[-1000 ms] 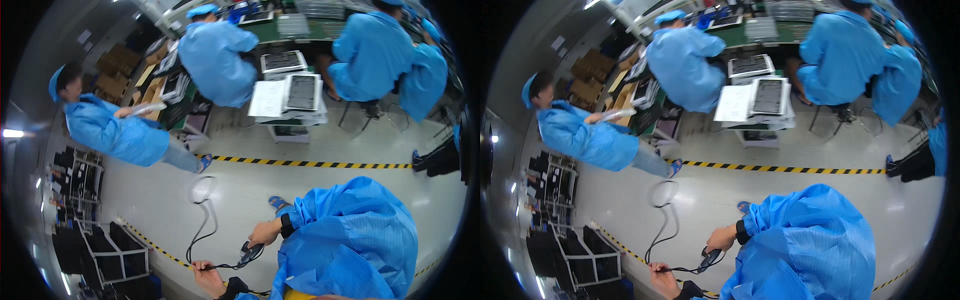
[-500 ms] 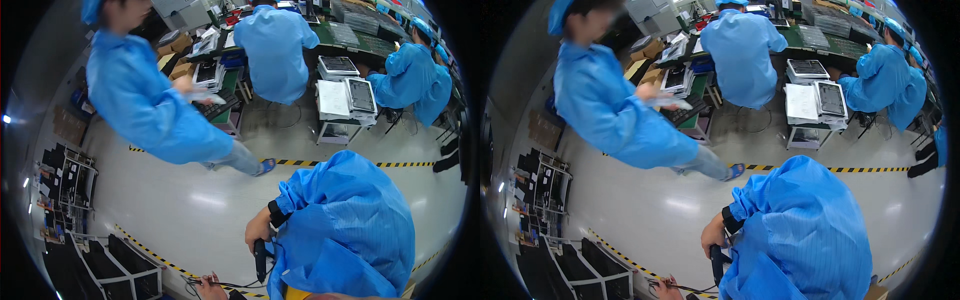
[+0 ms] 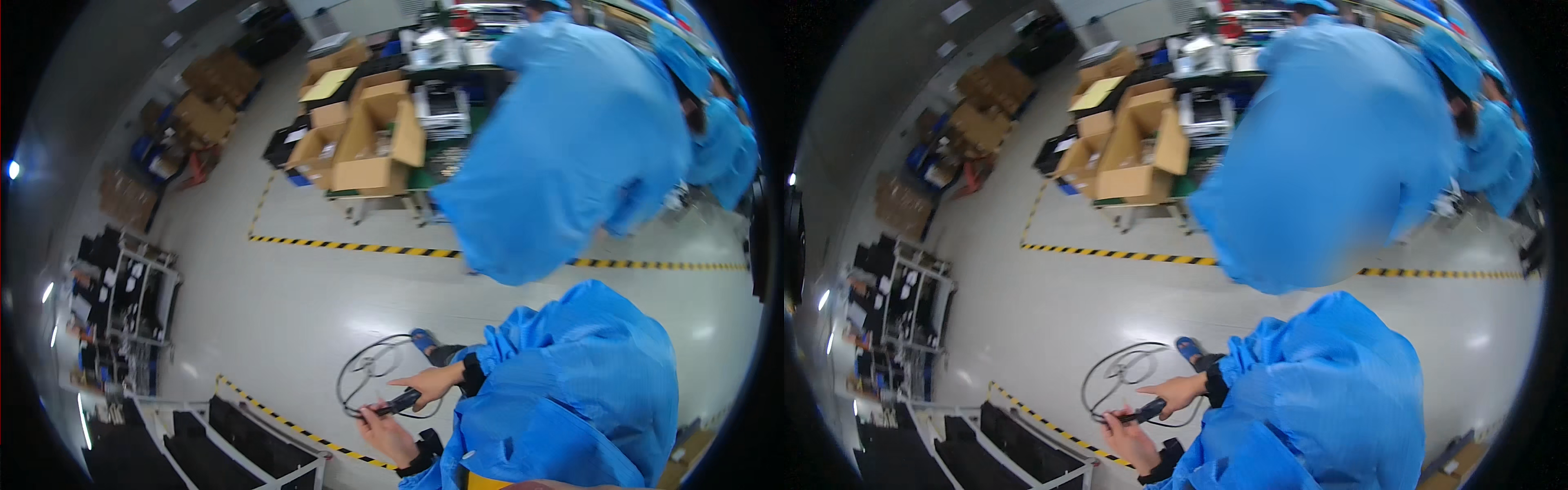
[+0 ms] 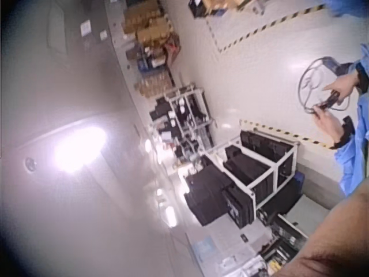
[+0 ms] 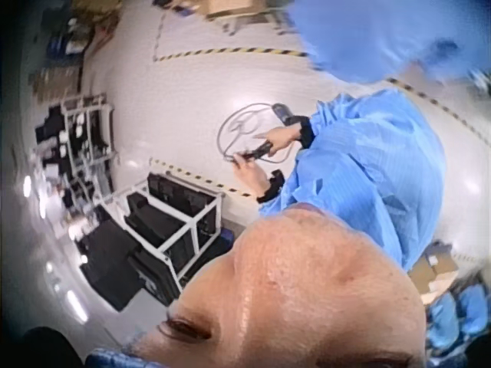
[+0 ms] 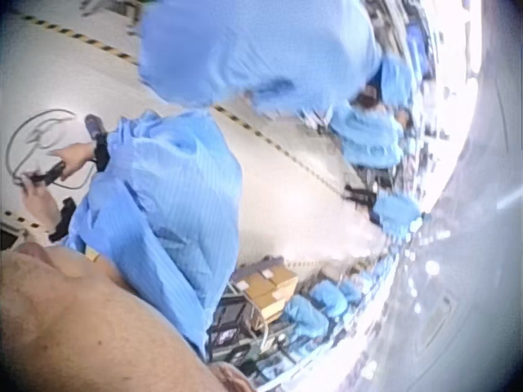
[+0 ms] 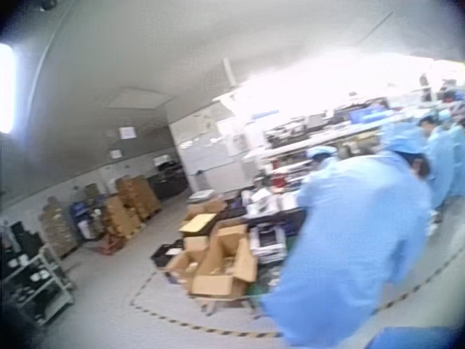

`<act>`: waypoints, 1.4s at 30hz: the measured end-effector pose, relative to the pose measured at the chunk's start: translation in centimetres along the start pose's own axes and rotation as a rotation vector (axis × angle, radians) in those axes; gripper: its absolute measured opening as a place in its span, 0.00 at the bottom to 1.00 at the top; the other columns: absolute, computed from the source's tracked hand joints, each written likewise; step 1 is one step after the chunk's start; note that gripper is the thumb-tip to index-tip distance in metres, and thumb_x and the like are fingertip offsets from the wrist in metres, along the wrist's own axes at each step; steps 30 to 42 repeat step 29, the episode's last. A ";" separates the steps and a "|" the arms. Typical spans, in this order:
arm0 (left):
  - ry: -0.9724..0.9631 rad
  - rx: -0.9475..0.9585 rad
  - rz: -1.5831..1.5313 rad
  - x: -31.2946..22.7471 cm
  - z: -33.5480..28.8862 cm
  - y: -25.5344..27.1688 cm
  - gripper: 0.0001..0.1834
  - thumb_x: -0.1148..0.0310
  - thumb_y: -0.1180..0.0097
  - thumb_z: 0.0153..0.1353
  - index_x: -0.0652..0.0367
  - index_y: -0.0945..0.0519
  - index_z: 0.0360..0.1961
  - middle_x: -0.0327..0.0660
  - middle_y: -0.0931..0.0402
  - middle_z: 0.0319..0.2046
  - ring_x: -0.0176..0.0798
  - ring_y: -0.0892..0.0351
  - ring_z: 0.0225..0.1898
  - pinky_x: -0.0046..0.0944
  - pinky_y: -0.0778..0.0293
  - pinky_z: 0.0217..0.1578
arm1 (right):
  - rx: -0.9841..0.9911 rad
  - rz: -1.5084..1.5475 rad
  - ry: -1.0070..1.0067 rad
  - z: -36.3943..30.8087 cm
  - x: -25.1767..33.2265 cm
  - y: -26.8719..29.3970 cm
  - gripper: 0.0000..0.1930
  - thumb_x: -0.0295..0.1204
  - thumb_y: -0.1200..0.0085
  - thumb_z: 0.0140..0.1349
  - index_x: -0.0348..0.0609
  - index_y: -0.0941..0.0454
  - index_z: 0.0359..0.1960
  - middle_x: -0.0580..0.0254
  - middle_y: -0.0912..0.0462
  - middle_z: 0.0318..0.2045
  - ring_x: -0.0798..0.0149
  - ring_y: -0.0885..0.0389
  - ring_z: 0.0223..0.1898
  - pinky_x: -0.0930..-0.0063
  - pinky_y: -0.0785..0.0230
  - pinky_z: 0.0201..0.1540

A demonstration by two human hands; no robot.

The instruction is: Assembling or repairing electronic components using an electric screwdriver.

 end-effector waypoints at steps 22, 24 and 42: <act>0.281 0.099 0.041 -6.9 71.0 -1.8 0.24 0.80 0.61 0.56 0.69 0.41 0.56 0.48 0.34 0.47 0.38 0.31 0.39 0.37 0.31 0.40 | -0.187 1.002 -0.219 60.5 10.0 34.7 0.35 0.19 0.53 0.53 0.60 0.45 0.64 0.63 0.28 0.39 0.73 0.25 0.35 0.74 0.27 0.42; 0.229 0.265 0.299 -7.6 78.9 -3.0 0.24 0.81 0.63 0.55 0.69 0.42 0.56 0.49 0.34 0.48 0.38 0.30 0.40 0.37 0.31 0.41 | -0.277 1.016 -0.162 65.6 10.9 38.7 0.35 0.20 0.54 0.52 0.60 0.46 0.64 0.64 0.27 0.36 0.74 0.26 0.33 0.75 0.26 0.41; 0.241 0.674 0.761 -8.5 94.3 -8.1 0.28 0.83 0.63 0.52 0.68 0.43 0.57 0.51 0.36 0.51 0.46 0.33 0.51 0.38 0.32 0.49 | -0.501 1.130 -0.037 77.2 12.3 47.5 0.37 0.21 0.54 0.50 0.57 0.48 0.65 0.67 0.26 0.33 0.75 0.27 0.33 0.72 0.28 0.45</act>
Point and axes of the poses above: each hand's wrist, its own z-axis towards the middle knuckle, its own y-axis out of the back of the hand, x = y × z, the point moved 2 cm from there along z, towards the middle knuckle
